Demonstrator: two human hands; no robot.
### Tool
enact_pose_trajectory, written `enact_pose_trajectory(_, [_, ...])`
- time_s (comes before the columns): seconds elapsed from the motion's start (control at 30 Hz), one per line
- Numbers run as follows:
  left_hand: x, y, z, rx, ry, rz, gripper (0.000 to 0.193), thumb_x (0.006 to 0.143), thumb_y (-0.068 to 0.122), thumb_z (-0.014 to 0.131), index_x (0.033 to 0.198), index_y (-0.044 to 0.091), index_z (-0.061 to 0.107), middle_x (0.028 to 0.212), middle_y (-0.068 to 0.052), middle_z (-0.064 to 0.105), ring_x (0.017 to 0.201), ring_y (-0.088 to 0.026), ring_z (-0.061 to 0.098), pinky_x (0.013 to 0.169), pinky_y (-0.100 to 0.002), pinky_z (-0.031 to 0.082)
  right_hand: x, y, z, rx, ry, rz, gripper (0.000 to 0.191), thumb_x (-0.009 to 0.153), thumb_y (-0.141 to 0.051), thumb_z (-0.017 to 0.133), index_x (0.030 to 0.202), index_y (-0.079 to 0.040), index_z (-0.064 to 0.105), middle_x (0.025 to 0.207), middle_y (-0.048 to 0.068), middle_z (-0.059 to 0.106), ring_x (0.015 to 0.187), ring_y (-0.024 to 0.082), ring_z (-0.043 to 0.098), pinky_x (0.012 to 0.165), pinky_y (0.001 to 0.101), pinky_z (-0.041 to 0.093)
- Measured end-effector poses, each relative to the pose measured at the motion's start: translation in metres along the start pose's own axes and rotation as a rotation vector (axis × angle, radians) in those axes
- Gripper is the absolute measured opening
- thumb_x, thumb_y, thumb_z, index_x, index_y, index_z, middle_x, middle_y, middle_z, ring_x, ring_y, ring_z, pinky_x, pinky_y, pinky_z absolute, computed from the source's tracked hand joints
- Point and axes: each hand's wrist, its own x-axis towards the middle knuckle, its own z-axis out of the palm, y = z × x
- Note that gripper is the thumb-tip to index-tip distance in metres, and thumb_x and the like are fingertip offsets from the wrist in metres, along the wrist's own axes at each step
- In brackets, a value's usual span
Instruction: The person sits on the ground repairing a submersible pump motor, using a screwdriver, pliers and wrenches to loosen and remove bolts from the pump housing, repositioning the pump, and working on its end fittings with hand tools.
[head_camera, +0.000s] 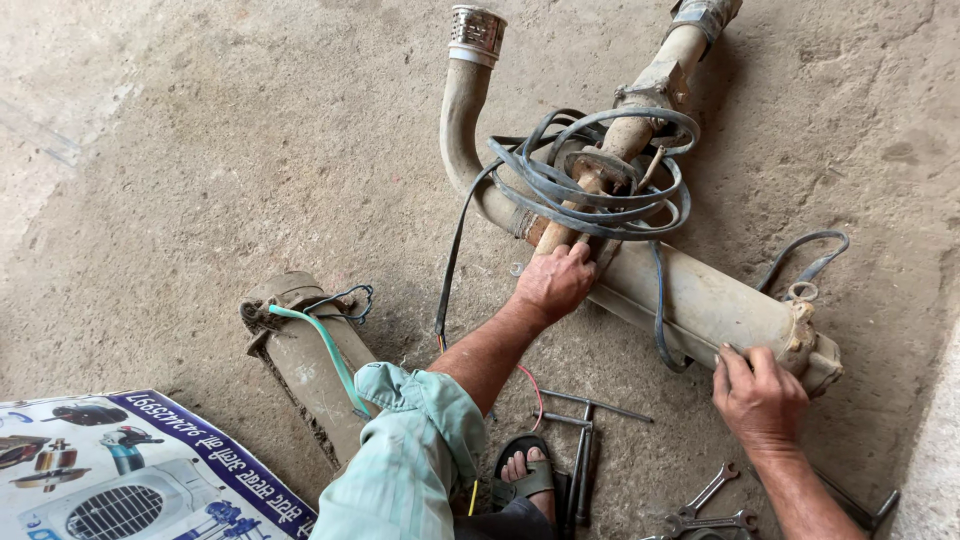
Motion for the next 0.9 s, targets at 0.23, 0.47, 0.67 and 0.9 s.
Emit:
enact_pose_trajectory(0.23, [0.001,-0.003,0.015,-0.031,0.076,0.019,0.014,0.09,0.018,0.061,0.084,0.011,0.071,0.103,-0.012,0.062,0.093,-0.03,0.067,0.076,-0.044,0.058,0.009,-0.003,-0.002,0.04,-0.088,0.126,0.019,0.084,-0.025,0.084,0.086,-0.013,0.069,0.095,0.005,0.061,0.082,0.025,0.069,0.072,0.04,0.058])
enact_pose_trajectory(0.47, [0.001,-0.002,0.024,-0.027,0.07,0.04,0.008,0.087,0.015,0.063,0.085,0.011,0.069,0.105,-0.011,0.062,0.09,-0.03,0.067,0.072,-0.045,0.058,0.009,-0.009,-0.015,0.126,0.081,-0.01,0.016,0.085,-0.015,0.08,0.099,-0.013,0.074,0.088,0.006,0.058,0.072,0.027,0.065,0.064,0.0412,0.054])
enact_pose_trajectory(0.67, [-0.002,0.003,0.014,-0.033,0.011,0.02,0.006,0.083,0.016,0.068,0.087,0.011,0.069,0.106,-0.011,0.062,0.093,-0.031,0.067,0.072,-0.046,0.059,0.018,-0.008,-0.012,0.186,0.02,0.074,0.017,0.079,-0.014,0.079,0.082,-0.008,0.063,0.085,0.01,0.056,0.072,0.031,0.064,0.063,0.0461,0.052])
enact_pose_trajectory(0.9, [-0.002,0.009,0.006,0.006,-0.015,0.039,0.018,0.079,0.016,0.072,0.096,0.01,0.069,0.11,-0.01,0.061,0.095,-0.029,0.067,0.072,-0.043,0.061,0.012,-0.008,-0.019,0.24,0.154,-0.012,0.024,0.081,-0.011,0.076,0.104,-0.006,0.071,0.091,0.009,0.058,0.076,0.03,0.065,0.065,0.0437,0.054])
